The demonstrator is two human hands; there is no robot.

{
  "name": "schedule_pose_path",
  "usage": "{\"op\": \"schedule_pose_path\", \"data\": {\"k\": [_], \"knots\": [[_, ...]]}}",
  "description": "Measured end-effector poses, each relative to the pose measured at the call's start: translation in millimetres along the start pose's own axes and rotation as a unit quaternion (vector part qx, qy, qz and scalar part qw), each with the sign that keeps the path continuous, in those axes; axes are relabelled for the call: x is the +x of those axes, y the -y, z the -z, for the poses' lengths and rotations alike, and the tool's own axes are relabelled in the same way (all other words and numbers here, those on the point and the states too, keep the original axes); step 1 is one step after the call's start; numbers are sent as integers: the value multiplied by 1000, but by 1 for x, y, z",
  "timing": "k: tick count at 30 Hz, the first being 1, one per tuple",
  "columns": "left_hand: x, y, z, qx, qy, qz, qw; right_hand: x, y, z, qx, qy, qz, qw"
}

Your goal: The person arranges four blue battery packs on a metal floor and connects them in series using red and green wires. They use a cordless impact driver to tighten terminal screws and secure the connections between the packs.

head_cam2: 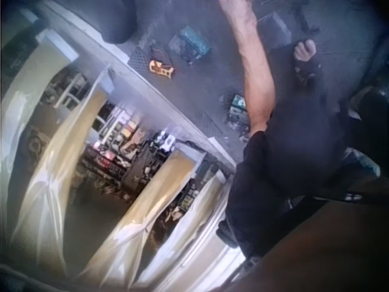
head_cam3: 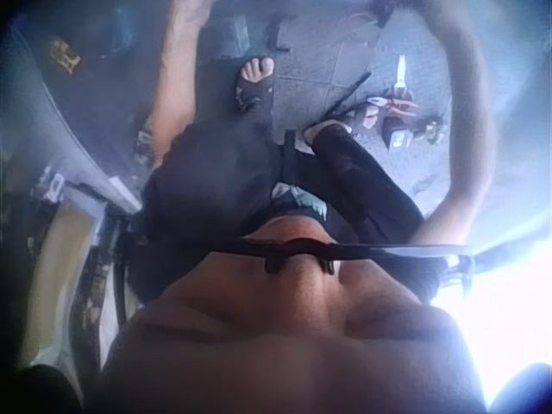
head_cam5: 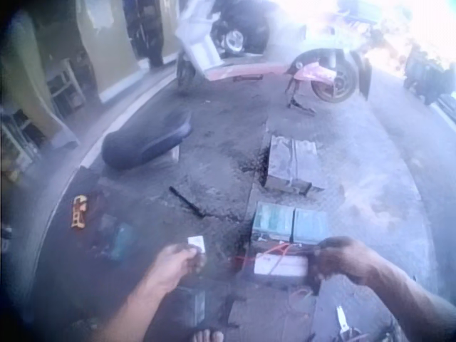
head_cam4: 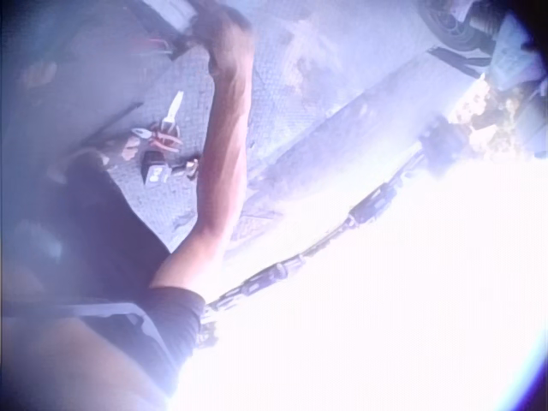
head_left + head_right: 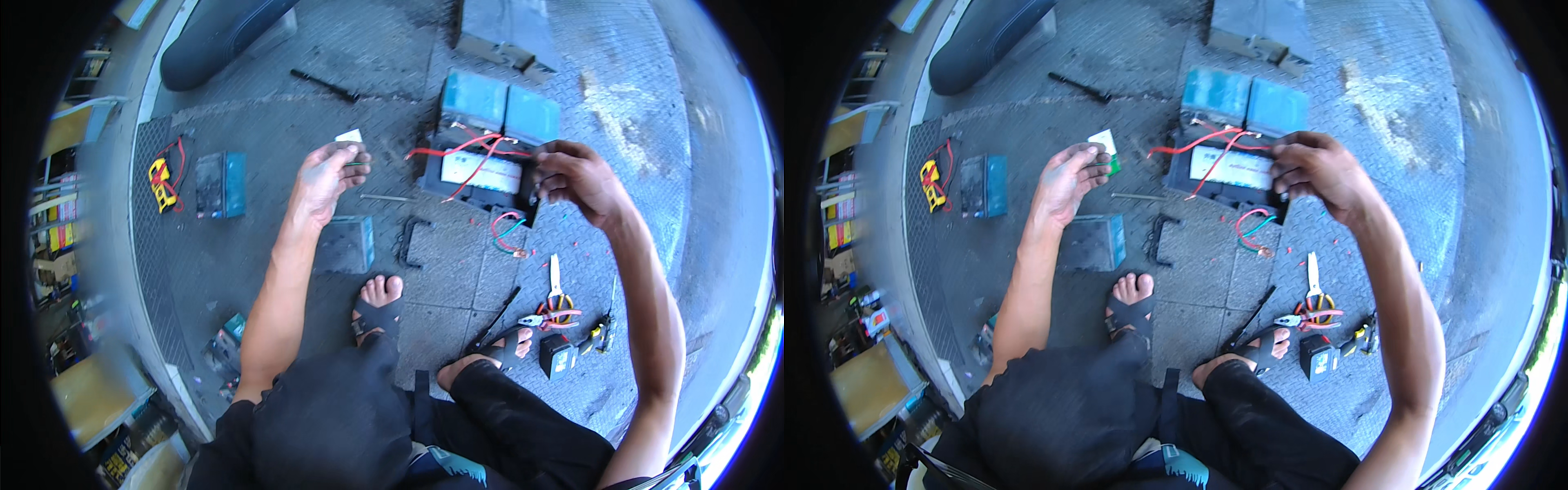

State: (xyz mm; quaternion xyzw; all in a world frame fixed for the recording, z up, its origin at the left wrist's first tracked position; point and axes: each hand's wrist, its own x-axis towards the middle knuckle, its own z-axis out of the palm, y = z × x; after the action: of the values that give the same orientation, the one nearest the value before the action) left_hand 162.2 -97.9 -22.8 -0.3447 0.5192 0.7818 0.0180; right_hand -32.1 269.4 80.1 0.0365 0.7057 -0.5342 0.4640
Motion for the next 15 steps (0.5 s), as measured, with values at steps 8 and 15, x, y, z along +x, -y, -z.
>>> {"op": "schedule_pose_path", "data": {"k": [8,15], "knots": [[-50,2,63,172,-124,-85,973,-36,-9,-42,-224,30,28,974],[-108,59,148,400,-322,-111,851,-67,-54,-120,-480,178,148,846]]}}
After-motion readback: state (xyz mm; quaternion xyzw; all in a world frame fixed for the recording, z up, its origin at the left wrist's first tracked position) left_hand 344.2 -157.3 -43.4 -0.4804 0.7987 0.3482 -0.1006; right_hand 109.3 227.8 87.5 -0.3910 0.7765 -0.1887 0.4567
